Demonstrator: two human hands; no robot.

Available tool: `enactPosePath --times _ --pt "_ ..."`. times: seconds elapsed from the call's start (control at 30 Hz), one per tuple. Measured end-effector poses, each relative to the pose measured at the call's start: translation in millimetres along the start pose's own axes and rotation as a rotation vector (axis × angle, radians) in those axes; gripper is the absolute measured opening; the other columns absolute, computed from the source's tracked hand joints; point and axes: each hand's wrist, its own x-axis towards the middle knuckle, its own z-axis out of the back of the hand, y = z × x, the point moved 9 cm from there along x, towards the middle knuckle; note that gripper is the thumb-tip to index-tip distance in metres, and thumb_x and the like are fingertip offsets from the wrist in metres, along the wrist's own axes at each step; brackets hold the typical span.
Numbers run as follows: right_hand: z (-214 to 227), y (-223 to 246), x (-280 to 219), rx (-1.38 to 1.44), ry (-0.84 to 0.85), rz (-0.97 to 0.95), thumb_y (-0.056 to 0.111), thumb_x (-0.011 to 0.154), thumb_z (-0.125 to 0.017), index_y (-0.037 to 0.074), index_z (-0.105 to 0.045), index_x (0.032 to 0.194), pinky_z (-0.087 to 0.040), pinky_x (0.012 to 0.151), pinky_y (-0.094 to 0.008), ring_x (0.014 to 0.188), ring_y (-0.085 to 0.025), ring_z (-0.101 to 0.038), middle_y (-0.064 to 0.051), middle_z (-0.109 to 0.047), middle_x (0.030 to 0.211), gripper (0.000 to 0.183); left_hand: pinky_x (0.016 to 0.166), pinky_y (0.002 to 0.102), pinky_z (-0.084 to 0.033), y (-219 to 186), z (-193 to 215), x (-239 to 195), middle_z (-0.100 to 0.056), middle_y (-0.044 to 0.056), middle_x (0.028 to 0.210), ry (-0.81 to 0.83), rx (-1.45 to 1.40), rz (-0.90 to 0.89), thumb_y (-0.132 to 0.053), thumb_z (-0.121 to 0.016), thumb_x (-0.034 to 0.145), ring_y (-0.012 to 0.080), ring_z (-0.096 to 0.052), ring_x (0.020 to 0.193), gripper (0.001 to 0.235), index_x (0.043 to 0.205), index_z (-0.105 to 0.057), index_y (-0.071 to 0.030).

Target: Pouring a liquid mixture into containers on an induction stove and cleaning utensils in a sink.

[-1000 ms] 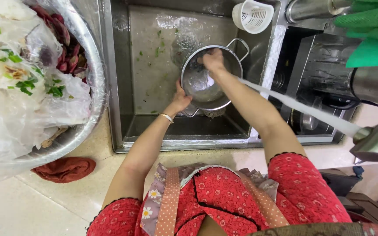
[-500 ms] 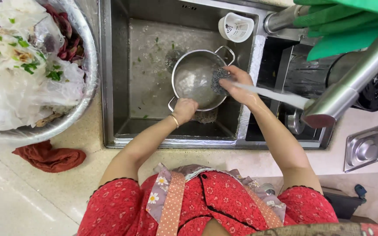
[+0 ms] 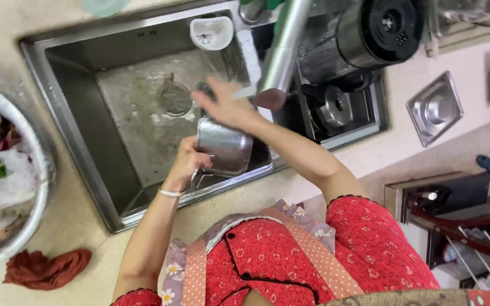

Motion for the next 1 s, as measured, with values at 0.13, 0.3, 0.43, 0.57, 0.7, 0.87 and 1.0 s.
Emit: enactPosePath --times 0.13,0.3,0.43,0.57,0.7,0.87,1.0 --pt "7 8 -5 0.078 0.094 0.126 0.063 0.095 -0.063 0.003 -0.055 0.140 -0.043 0.110 -0.050 0.131 -0.044 -0.054 -0.027 -0.059 0.135 0.075 0.055 0.025 -0.043 -33 4 -18 -0.067 -0.001 0.074 -0.023 -0.144 -0.060 0.008 -0.061 0.055 0.0085 -0.057 0.063 0.032 0.085 -0.070 0.001" --pt "-43 -106 22 0.520 0.361 0.683 0.052 0.101 -0.065 0.005 -0.044 0.158 -0.043 0.121 -0.042 0.148 -0.032 -0.044 -0.024 -0.040 0.163 0.077 0.066 0.024 -0.048 -105 17 -55 -0.072 0.004 0.084 -0.043 -0.288 -0.136 0.007 -0.058 0.052 0.0112 -0.062 0.071 0.041 0.089 -0.073 0.002" --pt "-62 -131 -47 1.424 0.136 -0.273 0.040 0.092 -0.065 0.015 -0.049 0.146 -0.053 0.100 -0.039 0.118 -0.022 -0.060 -0.012 -0.061 0.133 0.062 0.068 0.031 -0.054 -93 28 -38 -0.070 0.010 0.077 -0.195 -0.770 -0.204 0.005 -0.054 0.048 0.0209 -0.066 0.068 0.036 0.080 -0.071 0.002" --pt "-35 -112 -67 1.980 -0.183 -0.327 0.044 0.097 -0.056 0.012 -0.060 0.127 -0.055 0.092 -0.038 0.107 -0.021 -0.067 -0.005 -0.067 0.118 0.045 0.047 0.029 -0.040 14 5 55 -0.057 0.004 0.063 0.049 -1.103 -0.223 0.008 -0.062 0.077 0.0170 -0.056 0.055 0.021 0.063 -0.059 -0.008" --pt "21 -107 -76 1.462 -0.476 -0.076 0.036 0.104 -0.065 0.009 -0.056 0.134 -0.053 0.090 -0.036 0.106 -0.015 -0.060 -0.002 -0.061 0.118 0.041 0.063 0.029 -0.043 -17 -16 96 -0.056 0.004 0.066 -0.092 -0.845 -0.373 0.011 -0.059 0.079 0.0125 -0.054 0.063 0.025 0.059 -0.057 -0.005" --pt "73 -99 -62 1.577 -0.503 -0.029 0.047 0.103 -0.060 0.003 -0.057 0.123 -0.056 0.085 -0.035 0.097 -0.017 -0.067 -0.006 -0.068 0.106 0.049 0.059 0.023 -0.037 -125 -60 67 -0.053 0.002 0.073 -0.129 0.201 -0.636 0.007 -0.058 0.081 0.0068 -0.051 0.065 0.007 0.079 -0.057 0.001" --pt "84 -95 -55 1.543 -0.345 -0.249 0.051 0.097 -0.056 0.005 -0.063 0.121 -0.054 0.075 -0.035 0.086 -0.019 -0.066 -0.006 -0.070 0.098 0.053 0.057 0.024 -0.048 -206 -78 11 -0.065 -0.004 0.084 -0.056 -0.378 -0.517 0.006 -0.062 0.075 0.0047 -0.059 0.068 0.027 0.100 -0.066 -0.003"
